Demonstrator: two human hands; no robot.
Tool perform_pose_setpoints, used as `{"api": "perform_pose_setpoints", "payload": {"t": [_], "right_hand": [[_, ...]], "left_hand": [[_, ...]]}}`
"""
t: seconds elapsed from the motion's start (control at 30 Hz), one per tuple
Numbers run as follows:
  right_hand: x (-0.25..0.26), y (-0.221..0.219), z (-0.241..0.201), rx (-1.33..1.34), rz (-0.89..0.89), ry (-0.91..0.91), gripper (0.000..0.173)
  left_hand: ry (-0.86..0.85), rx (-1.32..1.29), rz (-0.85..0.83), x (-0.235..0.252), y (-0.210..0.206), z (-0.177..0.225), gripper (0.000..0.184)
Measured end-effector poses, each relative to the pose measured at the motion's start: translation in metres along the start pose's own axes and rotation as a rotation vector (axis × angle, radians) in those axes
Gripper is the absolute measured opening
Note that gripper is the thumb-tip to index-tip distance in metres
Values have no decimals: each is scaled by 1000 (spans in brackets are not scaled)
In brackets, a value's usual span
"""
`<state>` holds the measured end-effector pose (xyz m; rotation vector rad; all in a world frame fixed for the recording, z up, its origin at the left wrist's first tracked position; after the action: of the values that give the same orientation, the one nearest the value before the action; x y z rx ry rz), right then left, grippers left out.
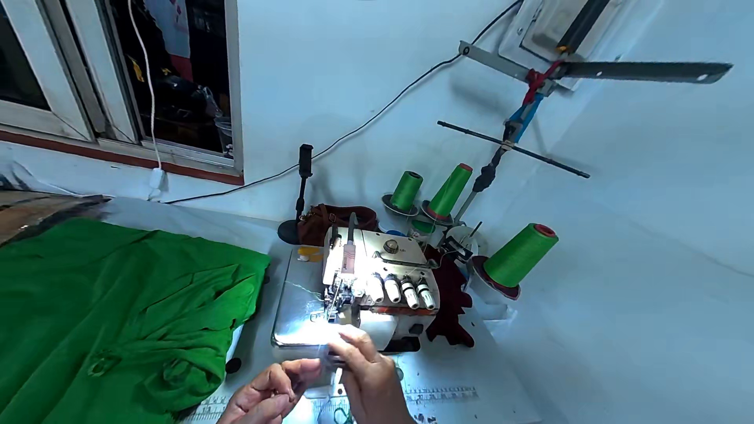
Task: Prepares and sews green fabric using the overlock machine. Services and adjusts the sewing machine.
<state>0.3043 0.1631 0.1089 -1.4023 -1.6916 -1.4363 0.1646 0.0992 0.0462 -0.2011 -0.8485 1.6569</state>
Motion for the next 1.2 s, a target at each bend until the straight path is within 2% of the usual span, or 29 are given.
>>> {"api": "perform_pose_setpoints", "payload": {"t": [0.07, 0.13, 0.23, 0.3, 0.4, 0.5, 0.57, 0.7, 0.8, 0.87, 0.93, 1.03, 1.1, 1.17, 1.2], "right_hand": [[0, -15, -8, 43, -75, 21, 29], [-2, -23, -4, 64, -92, 15, 19], [-1, -20, 11, 146, -28, -148, 16], [-2, -17, 22, 211, 27, -308, 14], [-3, -19, 33, 284, 70, -495, 15], [-1, -22, 35, 297, 74, -565, 12], [1, -23, 33, 296, 86, -578, 12], [3, -24, 32, 272, 97, -571, 13], [2, -25, 32, 253, 84, -576, 13], [2, -25, 32, 240, 83, -577, 13], [2, -25, 32, 230, 80, -585, 14], [1, -25, 32, 213, 71, -602, 13], [1, -25, 32, 210, 69, -595, 14], [1, -25, 31, 210, 78, -581, 14], [1, -25, 31, 212, 84, -572, 14]], "left_hand": [[14, 21, 25, -2, 1, -3, 15], [15, 0, 40, -1, 1, -4, 15], [15, 76, 88, -1, 13, -1, 19], [22, 431, 138, -3, 35, 6, 20], [-18, 1218, 113, -1, 55, 24, 26], [-162, 1481, 193, 6, 39, 52, 19], [-290, 1492, 239, 15, 17, 65, 17], [-463, 1328, 158, 44, -5, 54, 24], [-472, 1276, 74, 65, -8, 37, 29], [-451, 1227, 12, 73, -11, 31, 26], [-447, 1245, 35, 76, -13, 32, 23], [-483, 1411, 144, 71, -15, 44, 24], [-499, 1500, 147, 65, -19, 52, 7], [-506, 1497, 106, 63, -22, 52, 32], [-508, 1463, 74, 63, -23, 49, 35]]}}
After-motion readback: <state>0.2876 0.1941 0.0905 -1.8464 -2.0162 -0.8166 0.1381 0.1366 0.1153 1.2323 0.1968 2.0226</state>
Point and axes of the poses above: each hand's wrist, its own x-axis towards the middle knuckle, its own y-axis out of the back of the hand, z = x × y, the point moved 8 cm from there along x, towards the middle knuckle, and after that the axes turned 12 degrees about z, right-handed, at the moved point
